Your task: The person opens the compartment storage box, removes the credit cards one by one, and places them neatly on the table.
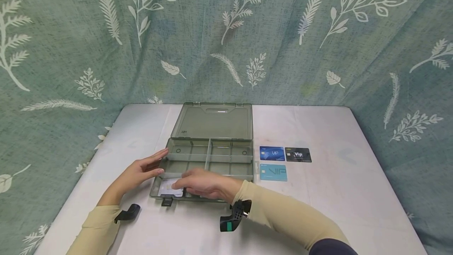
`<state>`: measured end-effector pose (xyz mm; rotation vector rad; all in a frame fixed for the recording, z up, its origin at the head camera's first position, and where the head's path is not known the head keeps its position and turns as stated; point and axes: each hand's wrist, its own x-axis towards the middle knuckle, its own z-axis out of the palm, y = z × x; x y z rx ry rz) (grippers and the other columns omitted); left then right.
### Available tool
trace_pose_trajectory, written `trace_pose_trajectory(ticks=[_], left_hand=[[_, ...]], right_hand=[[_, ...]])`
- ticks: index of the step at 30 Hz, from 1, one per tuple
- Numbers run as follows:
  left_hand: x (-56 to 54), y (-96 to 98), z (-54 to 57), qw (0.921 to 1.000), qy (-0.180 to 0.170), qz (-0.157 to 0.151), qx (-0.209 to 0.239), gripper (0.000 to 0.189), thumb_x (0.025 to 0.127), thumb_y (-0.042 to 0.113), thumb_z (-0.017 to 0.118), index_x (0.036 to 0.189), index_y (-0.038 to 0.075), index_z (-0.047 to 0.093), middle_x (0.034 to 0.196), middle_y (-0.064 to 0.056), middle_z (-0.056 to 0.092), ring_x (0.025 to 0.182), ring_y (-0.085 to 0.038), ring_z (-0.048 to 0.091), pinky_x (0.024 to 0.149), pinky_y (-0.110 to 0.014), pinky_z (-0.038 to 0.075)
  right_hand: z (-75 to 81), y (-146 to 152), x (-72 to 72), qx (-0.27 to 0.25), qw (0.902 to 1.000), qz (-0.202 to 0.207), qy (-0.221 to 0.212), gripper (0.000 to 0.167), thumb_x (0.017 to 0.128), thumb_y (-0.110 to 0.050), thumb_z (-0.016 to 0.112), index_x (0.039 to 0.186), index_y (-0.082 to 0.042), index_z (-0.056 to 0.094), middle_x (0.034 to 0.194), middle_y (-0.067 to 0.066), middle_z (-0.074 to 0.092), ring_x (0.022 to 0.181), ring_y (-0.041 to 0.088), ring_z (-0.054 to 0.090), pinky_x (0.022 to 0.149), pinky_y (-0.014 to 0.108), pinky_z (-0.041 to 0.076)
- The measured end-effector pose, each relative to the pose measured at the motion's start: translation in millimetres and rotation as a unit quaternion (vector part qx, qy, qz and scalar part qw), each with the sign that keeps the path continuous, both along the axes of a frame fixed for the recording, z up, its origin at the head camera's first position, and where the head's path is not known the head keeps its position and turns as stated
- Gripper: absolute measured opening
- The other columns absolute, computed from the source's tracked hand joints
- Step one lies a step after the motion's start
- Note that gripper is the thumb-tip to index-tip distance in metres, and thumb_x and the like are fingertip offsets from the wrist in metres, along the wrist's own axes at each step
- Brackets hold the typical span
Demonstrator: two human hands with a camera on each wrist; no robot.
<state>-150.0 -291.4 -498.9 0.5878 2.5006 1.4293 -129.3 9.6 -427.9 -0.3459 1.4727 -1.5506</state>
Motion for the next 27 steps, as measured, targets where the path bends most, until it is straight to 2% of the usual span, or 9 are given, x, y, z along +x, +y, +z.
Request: trace_pose_trajectory(ticks=[6, 11, 15, 19, 25, 27], left_hand=[[1.0, 1.1, 2.0, 1.0000, -0.002, 0.002, -0.001, 0.065, 0.099, 0.022, 0.070, 0.156, 0.010, 0.043, 0.165, 0.000, 0.030, 0.150, -0.029, 0.029, 0.112, -0.012, 0.033], [0.5, 0.4, 0.5, 0.9999, 0.005, 0.000, -0.011, 0.064, 0.099, 0.023, 0.069, 0.156, 0.010, 0.043, 0.165, 0.000, 0.030, 0.150, -0.028, 0.030, 0.112, -0.012, 0.033], [0.0, -0.5, 0.5, 0.9998, 0.009, 0.002, -0.020, 0.064, 0.099, 0.025, 0.070, 0.156, 0.012, 0.043, 0.165, 0.001, 0.031, 0.150, -0.021, 0.031, 0.112, -0.012, 0.033], [0.4, -0.1, 1.8, 0.9999, 0.000, 0.002, -0.014, 0.065, 0.099, 0.025, 0.070, 0.157, 0.013, 0.043, 0.165, 0.005, 0.031, 0.148, -0.010, 0.031, 0.112, -0.012, 0.033], [0.8, -0.9, 0.9, 1.0000, 0.000, -0.002, -0.005, 0.065, 0.099, 0.022, 0.070, 0.157, 0.012, 0.043, 0.165, 0.003, 0.030, 0.149, -0.016, 0.031, 0.112, -0.013, 0.034], [1.5, -0.7, 1.6, 1.0000, -0.001, -0.002, -0.004, 0.065, 0.099, 0.022, 0.070, 0.157, 0.012, 0.043, 0.165, 0.003, 0.031, 0.148, -0.013, 0.032, 0.112, -0.013, 0.034]], right_hand=[[8.0, 0, -1.2, -0.022, 0.9997, 0.008, 0.001, 0.075, 0.101, -0.016, 0.059, 0.155, 0.016, 0.019, 0.164, 0.028, 0.020, 0.150, 0.035, 0.028, 0.124, 0.045, 0.026], [11.3, -1, -2.9, -0.022, 0.9992, 0.019, 0.027, 0.069, 0.103, -0.017, 0.058, 0.155, 0.013, 0.024, 0.160, 0.027, 0.029, 0.146, 0.035, 0.037, 0.122, 0.044, 0.029], [9.3, -2, -5.6, -0.021, 0.9983, 0.019, 0.050, 0.062, 0.104, -0.014, 0.057, 0.154, 0.011, 0.030, 0.157, 0.025, 0.037, 0.143, 0.033, 0.042, 0.120, 0.044, 0.034], [5.1, -3, -8.8, -0.029, 0.9978, 0.021, 0.056, 0.060, 0.105, -0.012, 0.056, 0.155, 0.008, 0.031, 0.155, 0.022, 0.042, 0.142, 0.033, 0.044, 0.120, 0.044, 0.035], [-1.1, -6, -12.7, -0.037, 0.9977, 0.016, 0.055, 0.059, 0.104, -0.007, 0.055, 0.156, 0.005, 0.032, 0.149, 0.021, 0.049, 0.137, 0.033, 0.050, 0.115, 0.041, 0.042], [-3.7, -8, -13.5, -0.035, 0.9977, 0.009, 0.057, 0.057, 0.103, -0.006, 0.056, 0.155, 0.005, 0.034, 0.146, 0.021, 0.052, 0.134, 0.033, 0.054, 0.112, 0.039, 0.046]])
